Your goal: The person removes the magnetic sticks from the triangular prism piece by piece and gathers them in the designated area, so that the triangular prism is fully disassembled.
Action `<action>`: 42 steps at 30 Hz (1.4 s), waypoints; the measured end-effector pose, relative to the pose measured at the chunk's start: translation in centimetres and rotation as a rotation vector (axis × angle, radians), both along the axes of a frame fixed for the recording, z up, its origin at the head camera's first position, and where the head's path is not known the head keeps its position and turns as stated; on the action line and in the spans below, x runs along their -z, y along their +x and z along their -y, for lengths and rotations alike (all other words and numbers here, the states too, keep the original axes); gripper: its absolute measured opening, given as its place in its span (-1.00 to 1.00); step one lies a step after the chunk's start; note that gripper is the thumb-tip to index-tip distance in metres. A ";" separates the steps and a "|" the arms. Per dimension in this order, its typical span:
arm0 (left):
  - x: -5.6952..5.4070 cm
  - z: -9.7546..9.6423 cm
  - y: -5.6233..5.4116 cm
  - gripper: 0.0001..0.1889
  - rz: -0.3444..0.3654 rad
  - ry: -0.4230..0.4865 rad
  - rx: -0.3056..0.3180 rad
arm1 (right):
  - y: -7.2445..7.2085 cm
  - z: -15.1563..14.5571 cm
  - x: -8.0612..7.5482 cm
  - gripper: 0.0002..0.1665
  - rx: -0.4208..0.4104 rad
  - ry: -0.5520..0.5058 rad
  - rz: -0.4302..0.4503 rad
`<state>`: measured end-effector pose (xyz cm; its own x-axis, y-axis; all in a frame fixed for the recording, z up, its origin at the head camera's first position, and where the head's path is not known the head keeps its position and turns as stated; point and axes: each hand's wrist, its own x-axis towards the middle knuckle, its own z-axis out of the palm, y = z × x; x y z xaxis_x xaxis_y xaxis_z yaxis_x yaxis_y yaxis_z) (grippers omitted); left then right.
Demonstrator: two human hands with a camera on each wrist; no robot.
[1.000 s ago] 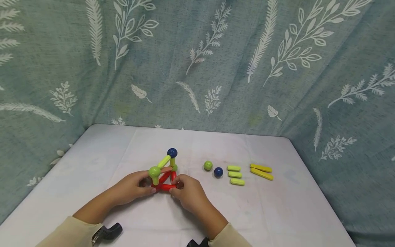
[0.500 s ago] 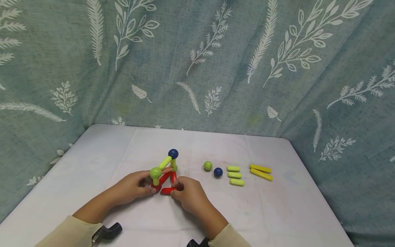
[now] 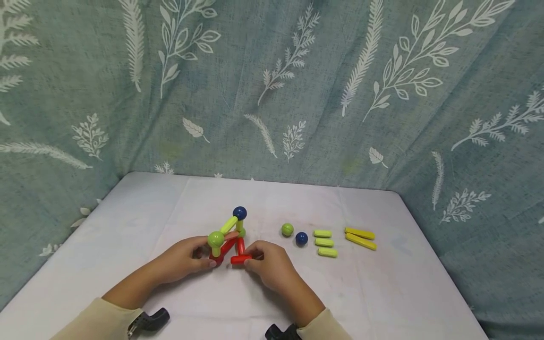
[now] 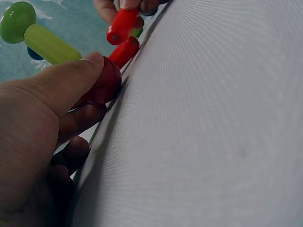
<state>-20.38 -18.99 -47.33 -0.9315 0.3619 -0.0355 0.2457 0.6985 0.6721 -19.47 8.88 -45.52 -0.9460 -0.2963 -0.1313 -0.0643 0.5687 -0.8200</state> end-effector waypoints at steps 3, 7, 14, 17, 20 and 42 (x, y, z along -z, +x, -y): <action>0.1 -0.3 0.0 -0.68 -0.002 0.007 0.008 | -0.2 -1.0 -0.4 -0.78 0.027 0.005 -0.019; 0.3 -0.5 -0.1 -0.69 -0.013 0.009 0.010 | -0.7 -2.4 -1.3 -0.79 0.091 0.037 -0.071; 0.2 -0.4 0.0 -0.71 -0.011 0.010 -0.002 | -2.1 -4.8 -2.5 -0.79 0.234 0.053 -0.123; 0.3 -0.4 0.1 -0.70 -0.010 0.018 0.004 | -2.7 -6.2 -2.8 -0.77 0.279 0.052 -0.119; 0.4 -0.4 0.0 -0.70 -0.006 0.021 0.005 | -3.4 -7.8 -3.0 -0.76 0.302 0.095 -0.123; 0.1 0.0 0.0 -0.69 0.011 -0.005 -0.015 | -7.7 -15.5 -0.7 -0.63 0.518 0.181 -0.070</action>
